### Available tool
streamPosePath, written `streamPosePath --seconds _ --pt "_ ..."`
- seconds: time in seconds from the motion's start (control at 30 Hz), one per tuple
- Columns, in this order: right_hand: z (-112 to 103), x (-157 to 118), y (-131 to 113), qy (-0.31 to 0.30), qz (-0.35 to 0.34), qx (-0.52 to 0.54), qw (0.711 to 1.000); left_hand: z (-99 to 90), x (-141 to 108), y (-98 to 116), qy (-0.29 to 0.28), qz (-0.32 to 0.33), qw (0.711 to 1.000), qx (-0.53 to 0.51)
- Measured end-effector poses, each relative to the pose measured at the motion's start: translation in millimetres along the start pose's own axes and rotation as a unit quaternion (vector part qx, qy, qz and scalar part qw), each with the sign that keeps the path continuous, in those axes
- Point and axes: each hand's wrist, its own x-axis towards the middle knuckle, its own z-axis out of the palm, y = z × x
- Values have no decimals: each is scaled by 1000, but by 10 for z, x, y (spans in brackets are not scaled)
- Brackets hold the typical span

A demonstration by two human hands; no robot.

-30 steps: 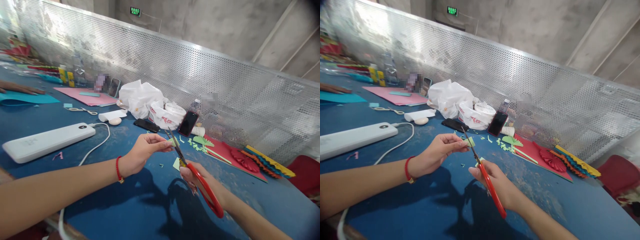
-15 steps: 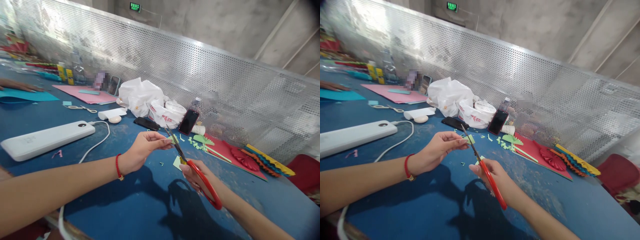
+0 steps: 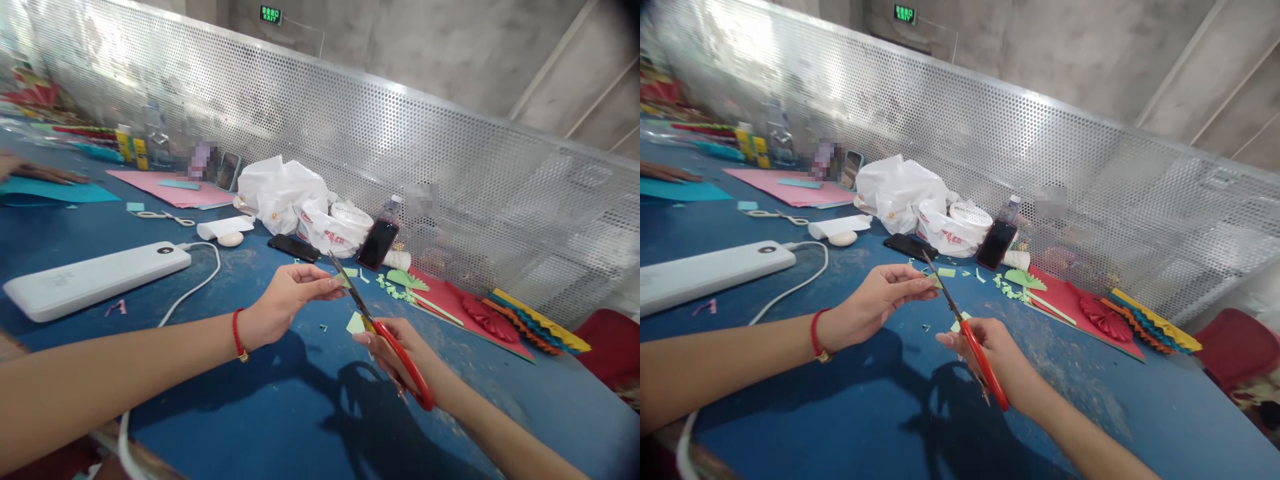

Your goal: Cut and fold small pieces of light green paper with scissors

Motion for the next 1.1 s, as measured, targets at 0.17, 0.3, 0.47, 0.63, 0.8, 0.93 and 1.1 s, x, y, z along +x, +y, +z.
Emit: streamPosePath --seconds 0.17,0.3,0.47,0.63,0.8,0.93,1.1 --pt "-59 57 41 24 -30 -79 996 4 3 19 -15 -1 1000 6" --pt "-199 202 150 101 -99 -184 973 -8 18 18 -36 1 999 14" --pt "-332 360 319 192 -72 -431 878 -56 57 -54 -72 -20 997 37" --pt "-245 305 321 279 -189 -482 809 -92 91 -138 -88 -60 987 118" --pt "-6 129 324 240 -461 -363 773 -86 83 -177 -156 -193 967 59" --pt "120 90 429 258 -526 -309 749 -42 35 -146 -244 -225 942 52" --pt "150 90 465 233 -532 -249 775 15 -28 -88 -280 -242 924 93"
